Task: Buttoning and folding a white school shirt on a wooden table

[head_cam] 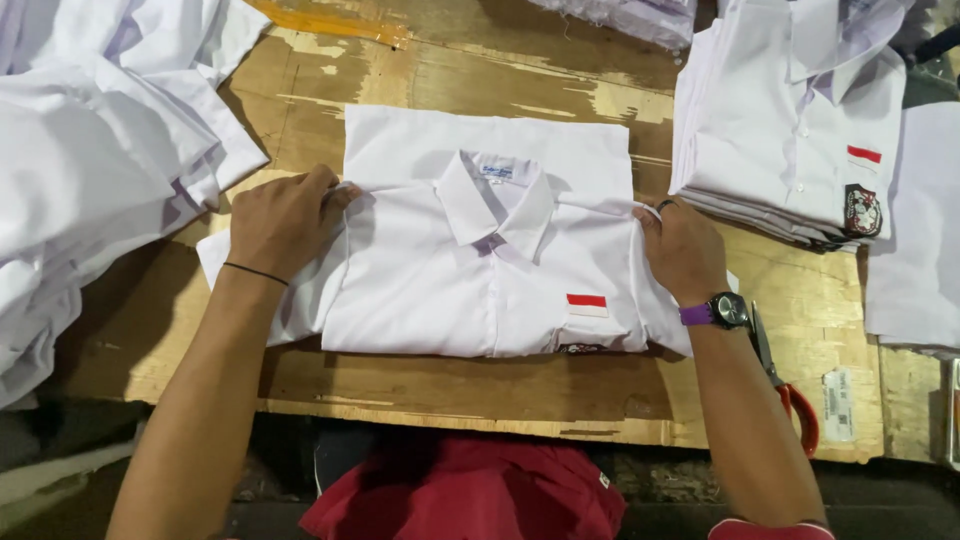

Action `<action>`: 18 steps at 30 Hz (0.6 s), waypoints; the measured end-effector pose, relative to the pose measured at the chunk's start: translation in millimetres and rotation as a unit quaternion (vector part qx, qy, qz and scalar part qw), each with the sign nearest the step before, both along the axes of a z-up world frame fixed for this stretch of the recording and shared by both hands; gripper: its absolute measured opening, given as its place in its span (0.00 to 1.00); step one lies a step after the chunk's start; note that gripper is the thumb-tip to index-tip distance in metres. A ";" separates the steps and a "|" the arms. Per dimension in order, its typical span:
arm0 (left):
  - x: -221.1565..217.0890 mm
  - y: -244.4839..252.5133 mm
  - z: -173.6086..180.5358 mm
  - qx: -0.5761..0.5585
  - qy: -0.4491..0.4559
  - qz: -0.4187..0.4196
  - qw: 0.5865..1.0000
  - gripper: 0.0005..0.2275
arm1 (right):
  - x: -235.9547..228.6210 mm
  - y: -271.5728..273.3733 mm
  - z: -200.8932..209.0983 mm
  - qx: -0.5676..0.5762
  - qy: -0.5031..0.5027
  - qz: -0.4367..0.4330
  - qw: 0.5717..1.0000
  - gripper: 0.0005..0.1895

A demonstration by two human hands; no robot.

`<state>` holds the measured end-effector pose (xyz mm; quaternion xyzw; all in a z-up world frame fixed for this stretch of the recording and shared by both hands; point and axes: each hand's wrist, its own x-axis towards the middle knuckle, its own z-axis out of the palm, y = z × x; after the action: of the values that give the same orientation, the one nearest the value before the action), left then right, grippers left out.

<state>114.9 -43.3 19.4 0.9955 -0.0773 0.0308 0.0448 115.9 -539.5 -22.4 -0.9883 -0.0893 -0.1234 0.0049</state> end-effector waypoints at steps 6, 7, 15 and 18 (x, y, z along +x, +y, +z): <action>16.5 14.7 -30.7 -0.068 -0.045 0.002 0.997 0.14 | -1.5 1.4 -0.9 0.003 -0.025 0.009 1.000 0.25; 14.0 14.1 -26.3 -0.072 -0.055 0.007 0.996 0.14 | -10.5 5.7 10.3 -0.005 -0.053 0.005 0.999 0.21; 21.3 -39.6 22.4 -0.135 -0.107 -0.043 0.984 0.18 | -121.6 45.9 53.8 0.217 -0.081 0.005 0.973 0.09; 33.3 -81.4 49.4 -0.210 -0.011 -0.098 0.973 0.19 | -156.4 61.1 62.5 0.310 0.006 -0.112 0.944 0.11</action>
<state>148.3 -124.7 68.8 0.9512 -0.1666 0.0532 0.2544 -40.5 -478.4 40.1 -0.9421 0.0645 -0.1391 0.2982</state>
